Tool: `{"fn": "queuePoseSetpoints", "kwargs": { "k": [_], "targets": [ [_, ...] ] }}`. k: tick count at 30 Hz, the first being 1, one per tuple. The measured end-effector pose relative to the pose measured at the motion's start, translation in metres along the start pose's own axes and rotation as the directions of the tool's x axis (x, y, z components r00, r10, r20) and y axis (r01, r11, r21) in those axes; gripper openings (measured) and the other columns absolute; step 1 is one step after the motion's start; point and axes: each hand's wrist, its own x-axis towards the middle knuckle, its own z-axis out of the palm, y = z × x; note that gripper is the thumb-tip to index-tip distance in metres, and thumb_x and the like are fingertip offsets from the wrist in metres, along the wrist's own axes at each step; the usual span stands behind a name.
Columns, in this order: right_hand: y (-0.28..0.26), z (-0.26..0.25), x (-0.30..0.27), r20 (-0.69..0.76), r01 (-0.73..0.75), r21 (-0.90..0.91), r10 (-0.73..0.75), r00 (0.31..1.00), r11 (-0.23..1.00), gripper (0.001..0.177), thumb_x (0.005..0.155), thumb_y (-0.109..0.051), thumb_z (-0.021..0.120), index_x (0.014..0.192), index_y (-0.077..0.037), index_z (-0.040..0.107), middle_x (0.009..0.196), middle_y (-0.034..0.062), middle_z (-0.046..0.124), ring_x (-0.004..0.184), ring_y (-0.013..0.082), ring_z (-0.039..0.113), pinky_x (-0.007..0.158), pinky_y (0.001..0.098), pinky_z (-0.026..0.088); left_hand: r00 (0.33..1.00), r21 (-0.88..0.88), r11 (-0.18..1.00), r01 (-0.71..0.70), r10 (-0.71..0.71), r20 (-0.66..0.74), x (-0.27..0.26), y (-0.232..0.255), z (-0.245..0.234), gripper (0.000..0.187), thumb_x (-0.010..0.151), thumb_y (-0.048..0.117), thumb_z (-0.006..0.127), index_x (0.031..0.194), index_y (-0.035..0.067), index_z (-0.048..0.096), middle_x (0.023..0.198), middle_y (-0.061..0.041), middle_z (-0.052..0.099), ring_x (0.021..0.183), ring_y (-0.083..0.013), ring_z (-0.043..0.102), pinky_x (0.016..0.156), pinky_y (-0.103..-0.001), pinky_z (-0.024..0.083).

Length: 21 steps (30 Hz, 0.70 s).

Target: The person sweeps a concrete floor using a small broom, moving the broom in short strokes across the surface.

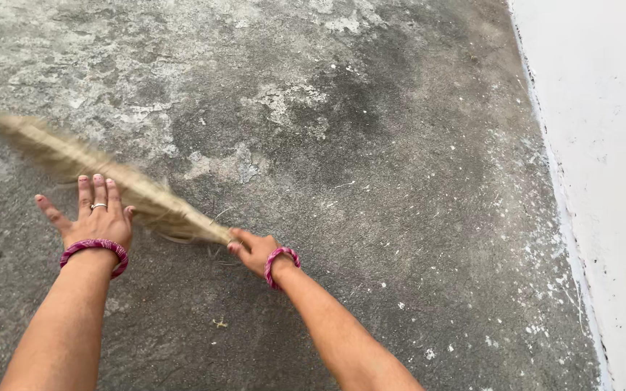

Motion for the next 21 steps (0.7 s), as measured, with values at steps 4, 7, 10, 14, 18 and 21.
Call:
{"fn": "queuePoseSetpoints", "kwargs": {
  "k": [4, 7, 10, 14, 18, 21],
  "targets": [
    [0.004, -0.018, 0.013, -0.235, -0.143, 0.131, 0.170, 0.957, 0.981, 0.053, 0.098, -0.051, 0.051, 0.146, -0.029, 0.052, 0.106, 0.0212, 0.073, 0.103, 0.0407, 0.070, 0.096, 0.0483, 0.053, 0.999, -0.229, 0.973, -0.028, 0.031, 0.010, 0.001, 0.017, 0.006, 0.062, 0.104, 0.049, 0.012, 0.159, 0.020, 0.013, 0.169, 0.003, 0.004, 0.154, -0.0204, 0.001, 0.108, -0.076, -0.014],
    [-0.025, -0.022, 0.026, -0.322, -0.217, 0.180, 0.266, 0.908, 0.959, 0.046, 0.101, -0.046, 0.050, 0.142, -0.025, 0.056, 0.109, 0.0199, 0.074, 0.104, 0.0445, 0.068, 0.094, 0.0538, 0.053, 0.991, -0.340, 0.931, -0.132, 0.120, -0.056, -0.006, 0.021, 0.003, 0.059, 0.106, 0.045, 0.016, 0.160, 0.021, 0.016, 0.169, 0.004, 0.007, 0.155, -0.0190, 0.003, 0.113, -0.074, -0.012],
    [-0.072, -0.015, 0.025, -0.276, -0.303, 0.086, 0.315, 0.908, 0.949, 0.051, 0.102, -0.047, 0.046, 0.150, -0.029, 0.043, 0.105, 0.0217, 0.073, 0.102, 0.0428, 0.071, 0.090, 0.0558, 0.055, 0.985, -0.358, 0.917, -0.174, 0.160, -0.067, -0.026, 0.017, -0.014, 0.059, 0.107, 0.043, 0.021, 0.161, 0.020, 0.020, 0.170, 0.005, 0.010, 0.157, -0.0177, 0.006, 0.117, -0.073, -0.010],
    [-0.118, 0.010, 0.008, -0.237, -0.115, 0.018, 0.116, 0.965, 0.993, 0.055, 0.099, -0.046, 0.051, 0.151, -0.028, 0.041, 0.106, 0.0213, 0.073, 0.104, 0.0444, 0.069, 0.091, 0.0587, 0.052, 0.998, -0.326, 0.945, -0.020, 0.039, 0.053, -0.049, 0.005, -0.043, 0.058, 0.106, 0.041, 0.022, 0.160, 0.021, 0.018, 0.170, 0.005, 0.008, 0.156, -0.0184, 0.003, 0.116, -0.073, -0.008],
    [-0.139, 0.050, -0.011, -0.029, 0.109, 0.023, -0.108, 0.994, 0.994, 0.053, 0.100, -0.044, 0.049, 0.150, -0.029, 0.044, 0.111, 0.0199, 0.073, 0.107, 0.0441, 0.069, 0.095, 0.0562, 0.052, 0.994, -0.328, 0.942, -0.064, 0.089, 0.063, -0.055, -0.033, -0.033, 0.059, 0.104, 0.034, 0.025, 0.160, 0.020, 0.014, 0.170, 0.001, 0.005, 0.155, -0.0214, 0.002, 0.117, -0.067, -0.006],
    [-0.127, 0.053, -0.020, 0.108, 0.250, -0.023, -0.247, 0.963, 0.968, 0.052, 0.100, -0.048, 0.051, 0.148, -0.030, 0.044, 0.117, 0.0185, 0.071, 0.111, 0.0443, 0.066, 0.099, 0.0535, 0.050, 0.997, -0.390, 0.919, -0.062, 0.077, 0.021, -0.044, -0.042, -0.019, 0.068, 0.097, 0.030, 0.031, 0.161, 0.021, 0.010, 0.170, 0.003, 0.001, 0.156, -0.0216, -0.002, 0.117, -0.063, -0.004]
  ]
}}
